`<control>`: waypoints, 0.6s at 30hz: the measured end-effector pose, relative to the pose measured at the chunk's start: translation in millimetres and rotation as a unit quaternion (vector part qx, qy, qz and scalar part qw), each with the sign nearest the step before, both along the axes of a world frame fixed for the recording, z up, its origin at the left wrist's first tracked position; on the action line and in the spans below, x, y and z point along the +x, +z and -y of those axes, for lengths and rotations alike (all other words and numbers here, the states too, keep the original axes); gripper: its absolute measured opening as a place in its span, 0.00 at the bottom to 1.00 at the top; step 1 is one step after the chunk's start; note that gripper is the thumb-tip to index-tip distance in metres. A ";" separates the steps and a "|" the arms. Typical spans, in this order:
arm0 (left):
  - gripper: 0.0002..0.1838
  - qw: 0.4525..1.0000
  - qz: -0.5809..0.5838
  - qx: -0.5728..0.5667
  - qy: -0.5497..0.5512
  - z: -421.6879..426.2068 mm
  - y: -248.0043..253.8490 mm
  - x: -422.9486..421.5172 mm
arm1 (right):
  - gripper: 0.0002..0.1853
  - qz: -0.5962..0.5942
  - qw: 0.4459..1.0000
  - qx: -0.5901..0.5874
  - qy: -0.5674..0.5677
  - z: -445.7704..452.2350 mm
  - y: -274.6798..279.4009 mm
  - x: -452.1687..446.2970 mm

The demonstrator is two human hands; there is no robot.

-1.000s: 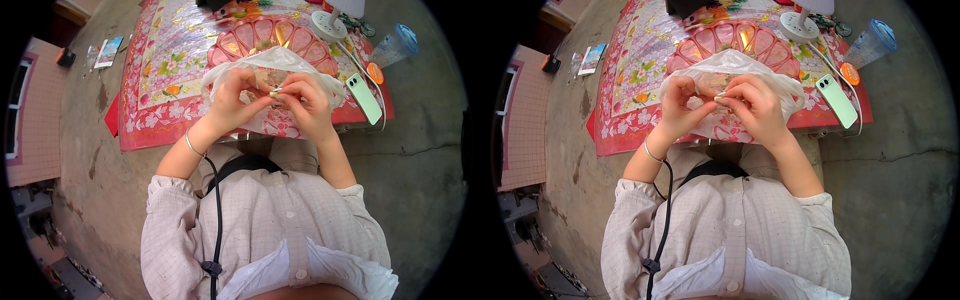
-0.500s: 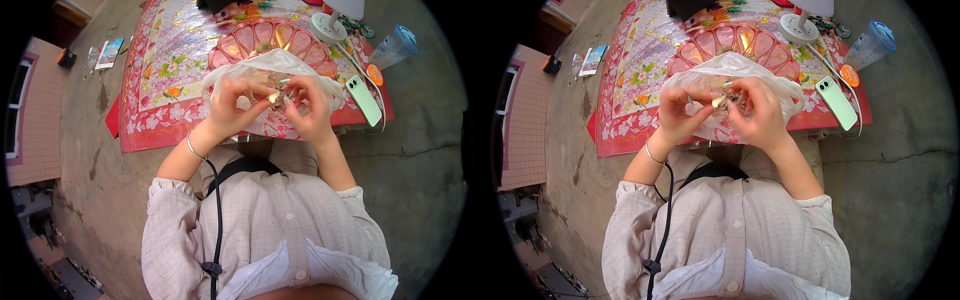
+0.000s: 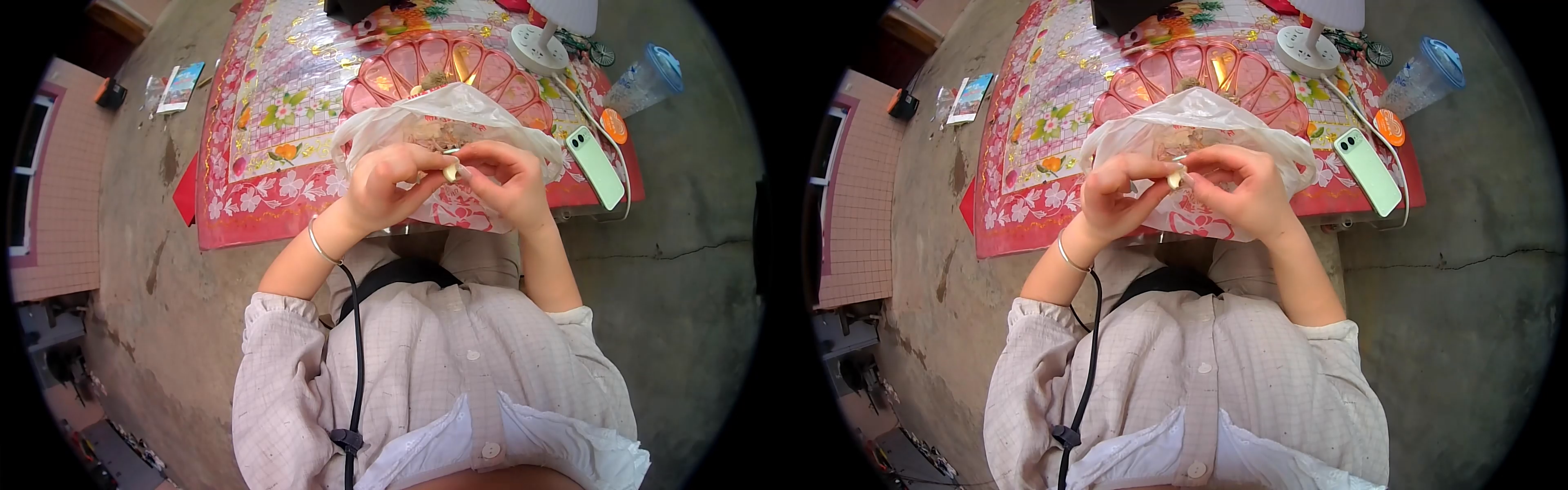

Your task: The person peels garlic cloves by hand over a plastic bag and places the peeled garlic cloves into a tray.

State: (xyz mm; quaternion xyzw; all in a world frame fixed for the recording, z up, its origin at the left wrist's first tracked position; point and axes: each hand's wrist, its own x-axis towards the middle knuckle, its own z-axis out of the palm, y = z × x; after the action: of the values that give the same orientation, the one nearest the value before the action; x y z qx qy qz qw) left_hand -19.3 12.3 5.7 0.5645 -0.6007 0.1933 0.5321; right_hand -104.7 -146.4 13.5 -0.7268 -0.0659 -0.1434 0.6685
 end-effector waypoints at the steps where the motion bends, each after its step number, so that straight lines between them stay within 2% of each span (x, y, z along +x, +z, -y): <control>1: 0.22 1.000 0.000 0.000 0.000 0.6 -1.7 0.3 | 0.09 -0.015 1.000 0.020 -0.004 0.4 -1.7 -0.2; 3: 0.22 0.999 -0.012 -0.037 -0.014 2.4 -6.5 1.7 | 0.09 -0.030 0.999 0.040 -0.008 1.5 -2.4 -0.5; 8: 0.22 0.999 -0.006 -0.037 -0.013 1.7 -7.2 1.6 | 0.09 -0.073 0.988 0.120 0.057 4.2 1.1 0.1; 12: 0.22 0.999 0.001 -0.039 -0.013 1.3 -6.5 1.7 | 0.08 -0.051 0.989 0.117 0.078 2.4 3.3 0.2; 14: 0.22 1.000 0.005 -0.025 -0.012 0.0 -5.2 1.4 | 0.08 -0.097 0.985 0.114 0.086 7.1 -0.2 0.7; 18: 0.22 1.000 -0.001 -0.003 -0.014 -2.4 -1.9 -0.1 | 0.08 -0.116 0.978 0.140 0.100 8.2 2.9 0.1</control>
State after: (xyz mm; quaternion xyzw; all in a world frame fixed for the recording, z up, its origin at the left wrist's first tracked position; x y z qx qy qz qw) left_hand -19.3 14.6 3.8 0.5545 -0.6076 0.1870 0.5370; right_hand -104.6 -154.5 16.4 -0.6274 -0.0399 0.0017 0.7777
